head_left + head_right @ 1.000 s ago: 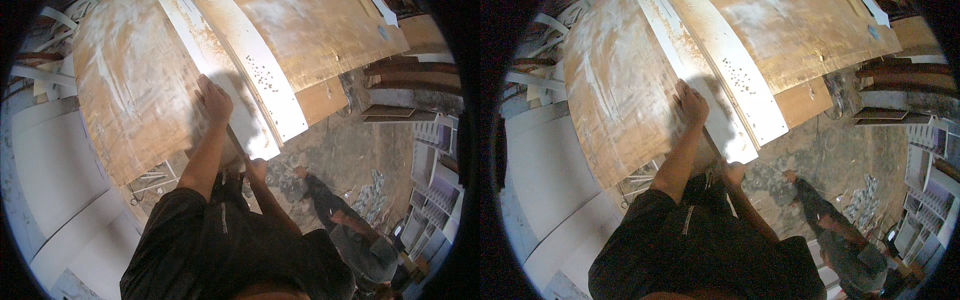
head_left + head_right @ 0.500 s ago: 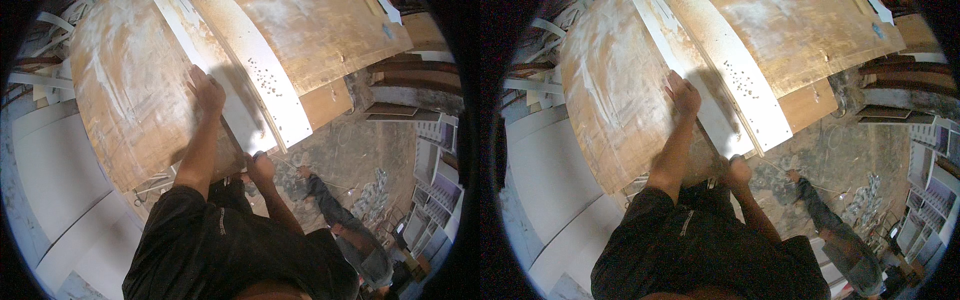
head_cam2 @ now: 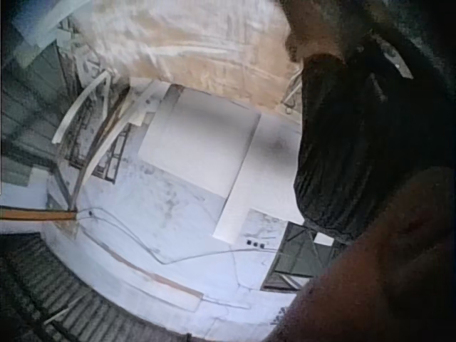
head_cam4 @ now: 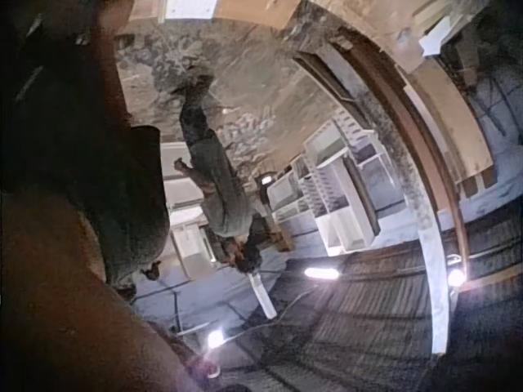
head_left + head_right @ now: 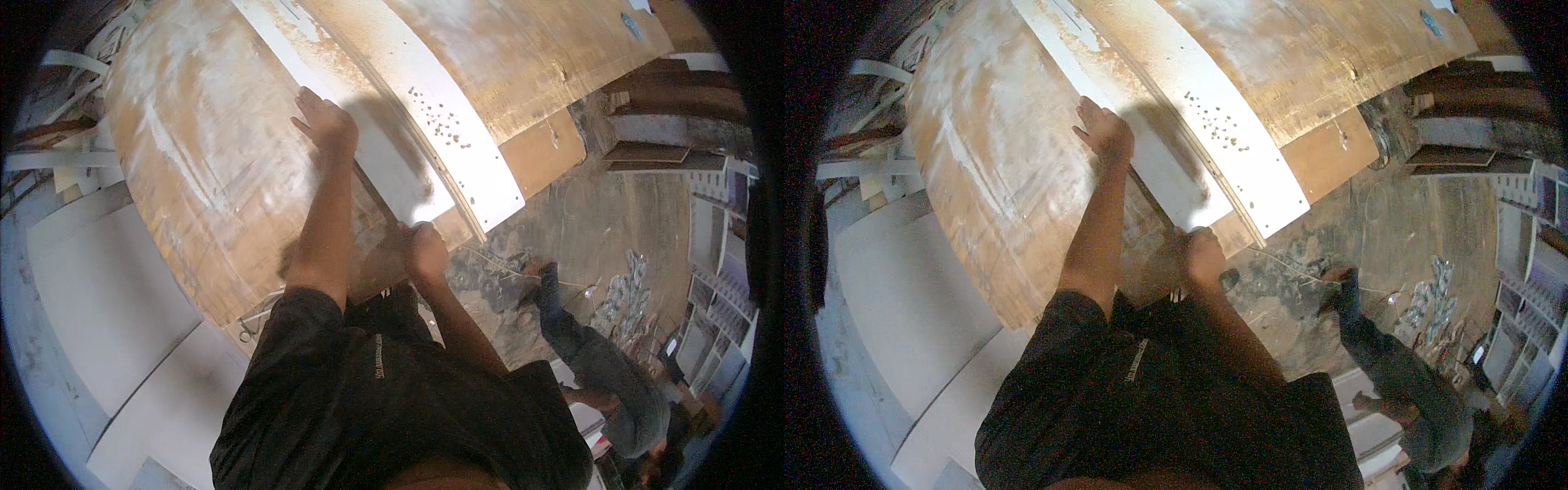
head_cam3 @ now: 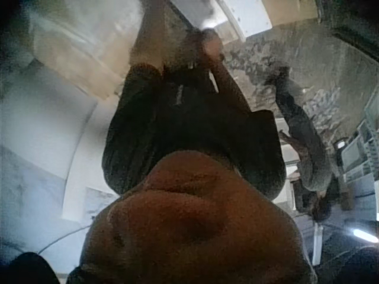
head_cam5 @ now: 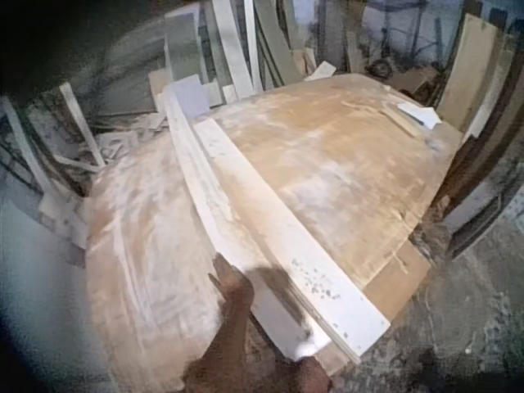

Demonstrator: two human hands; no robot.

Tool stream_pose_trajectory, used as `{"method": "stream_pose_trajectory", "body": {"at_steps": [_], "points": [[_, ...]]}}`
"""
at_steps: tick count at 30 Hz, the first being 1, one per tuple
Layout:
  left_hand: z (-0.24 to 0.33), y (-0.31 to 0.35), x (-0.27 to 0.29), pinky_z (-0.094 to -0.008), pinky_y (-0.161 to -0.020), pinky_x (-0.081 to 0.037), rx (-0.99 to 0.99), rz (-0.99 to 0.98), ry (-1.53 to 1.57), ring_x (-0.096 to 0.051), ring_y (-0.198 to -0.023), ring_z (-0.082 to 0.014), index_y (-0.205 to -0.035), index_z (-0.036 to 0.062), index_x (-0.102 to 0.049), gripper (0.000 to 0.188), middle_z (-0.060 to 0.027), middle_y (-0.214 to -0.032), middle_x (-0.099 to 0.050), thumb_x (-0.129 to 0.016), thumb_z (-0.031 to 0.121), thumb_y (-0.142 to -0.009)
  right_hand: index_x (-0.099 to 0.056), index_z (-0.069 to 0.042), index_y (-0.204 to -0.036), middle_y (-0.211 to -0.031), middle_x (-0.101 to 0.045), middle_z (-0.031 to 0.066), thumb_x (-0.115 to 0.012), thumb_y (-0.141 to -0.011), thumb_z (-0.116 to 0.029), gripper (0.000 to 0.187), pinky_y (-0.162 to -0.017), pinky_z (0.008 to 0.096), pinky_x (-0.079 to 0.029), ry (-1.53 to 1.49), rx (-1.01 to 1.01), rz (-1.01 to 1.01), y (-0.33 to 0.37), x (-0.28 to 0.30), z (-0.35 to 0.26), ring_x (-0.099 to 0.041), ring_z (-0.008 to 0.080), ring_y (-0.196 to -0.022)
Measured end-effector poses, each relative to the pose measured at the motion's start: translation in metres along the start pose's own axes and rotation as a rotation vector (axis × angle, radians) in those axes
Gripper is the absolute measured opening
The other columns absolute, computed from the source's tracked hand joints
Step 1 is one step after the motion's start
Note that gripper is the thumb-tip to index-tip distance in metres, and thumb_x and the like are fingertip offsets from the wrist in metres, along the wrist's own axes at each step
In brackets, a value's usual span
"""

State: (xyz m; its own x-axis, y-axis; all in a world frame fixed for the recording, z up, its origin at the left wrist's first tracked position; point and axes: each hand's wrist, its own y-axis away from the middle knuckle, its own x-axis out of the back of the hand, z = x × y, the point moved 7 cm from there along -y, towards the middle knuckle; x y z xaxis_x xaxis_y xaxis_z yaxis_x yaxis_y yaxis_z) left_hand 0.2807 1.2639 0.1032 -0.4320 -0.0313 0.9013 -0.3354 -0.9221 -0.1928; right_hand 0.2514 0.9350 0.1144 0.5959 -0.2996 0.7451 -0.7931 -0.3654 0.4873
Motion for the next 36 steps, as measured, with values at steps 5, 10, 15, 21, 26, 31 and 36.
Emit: {"method": "stream_pose_trajectory", "body": {"at_steps": [5, 10, 15, 21, 26, 31, 36], "points": [[0.002, -0.016, -0.003, -0.0555, -0.118, -0.008, 0.036, -0.095, 0.082, -0.017, -0.148, -0.03, -0.151, -0.0017, -0.019, 0.056, -0.0149, -0.158, -0.024, -0.031, 0.017, -0.1, -0.061, 0.001, -0.092, -0.086, -0.067, 0.0246, -0.058, -0.093, -0.045, 0.047, -0.07, 0.0516, -0.051, 0.121, -0.051, 0.019, -0.009, 0.003, -0.028, -0.067, 0.0414, -0.084], [-0.009, -0.036, -0.007, -0.0555, -0.118, -0.009, -0.028, 0.012, -0.08, -0.017, -0.149, -0.0275, -0.152, 0.0003, -0.016, 0.056, -0.0126, -0.16, -0.02, -0.029, 0.02, -0.102, -0.061, 0.002, -0.088, -0.079, -0.067, 0.0254, -0.057, -0.093, -0.045, 0.048, -0.066, 0.0522, -0.051, 0.053, -0.022, 0.036, -0.018, 0.002, -0.053, -0.066, 0.0446, -0.075], [-0.013, -0.054, -0.016, -0.0551, -0.118, -0.009, 0.007, -0.037, -0.032, -0.017, -0.149, -0.0268, -0.153, 0.0006, -0.017, 0.057, -0.0121, -0.16, -0.02, -0.029, 0.022, -0.101, -0.06, 0.004, -0.085, -0.075, -0.066, 0.027, -0.058, -0.092, -0.043, 0.047, -0.064, 0.053, -0.051, -0.01, -0.022, 0.089, -0.023, -0.001, -0.068, -0.065, 0.0466, -0.071], [-0.015, -0.073, -0.02, -0.0552, -0.118, -0.009, 0.01, -0.075, -0.116, -0.013, -0.15, -0.0259, -0.152, 0.0026, -0.019, 0.06, -0.0109, -0.162, -0.015, -0.034, 0.026, -0.099, -0.057, 0.004, -0.083, -0.075, -0.066, 0.0265, -0.061, -0.091, -0.044, 0.048, -0.064, 0.0528, -0.053, 0.013, 0.018, 0.165, -0.035, -0.003, -0.084, -0.066, 0.0447, -0.072], [-0.014, -0.082, -0.029, -0.0593, -0.117, -0.01, -0.069, -0.188, -0.47, -0.013, -0.149, -0.0271, -0.149, 0.0044, -0.031, 0.059, -0.0113, -0.162, -0.014, -0.036, 0.031, -0.097, -0.061, 0.004, -0.081, -0.077, -0.065, 0.0275, -0.064, -0.09, -0.045, 0.05, -0.068, 0.05, -0.052, -0.112, -0.011, 0.071, -0.047, -0.002, -0.095, -0.066, 0.0443, -0.076], [-0.021, -0.103, -0.026, -0.0576, -0.117, -0.011, -0.097, 0.016, -0.282, -0.016, -0.148, -0.0288, -0.148, -0.0031, -0.028, 0.063, -0.0151, -0.159, -0.02, -0.039, 0.029, -0.096, -0.061, 0.005, -0.082, -0.077, -0.065, 0.0269, -0.065, -0.09, -0.044, 0.049, -0.069, 0.0493, -0.053, -0.11, -0.014, 0.097, -0.058, -0.016, -0.104, -0.066, 0.0444, -0.077], [-0.019, -0.121, -0.032, -0.0577, -0.117, -0.012, -0.081, 0.009, -0.219, -0.017, -0.147, -0.029, -0.148, -0.005, -0.026, 0.064, -0.0157, -0.159, -0.02, -0.04, 0.028, -0.095, -0.06, 0.006, -0.082, -0.075, -0.065, 0.0267, -0.068, -0.088, -0.043, 0.049, -0.069, 0.0497, -0.052, -0.169, -0.037, 0.083, -0.071, -0.019, -0.113, -0.065, 0.0447, -0.074]]}}
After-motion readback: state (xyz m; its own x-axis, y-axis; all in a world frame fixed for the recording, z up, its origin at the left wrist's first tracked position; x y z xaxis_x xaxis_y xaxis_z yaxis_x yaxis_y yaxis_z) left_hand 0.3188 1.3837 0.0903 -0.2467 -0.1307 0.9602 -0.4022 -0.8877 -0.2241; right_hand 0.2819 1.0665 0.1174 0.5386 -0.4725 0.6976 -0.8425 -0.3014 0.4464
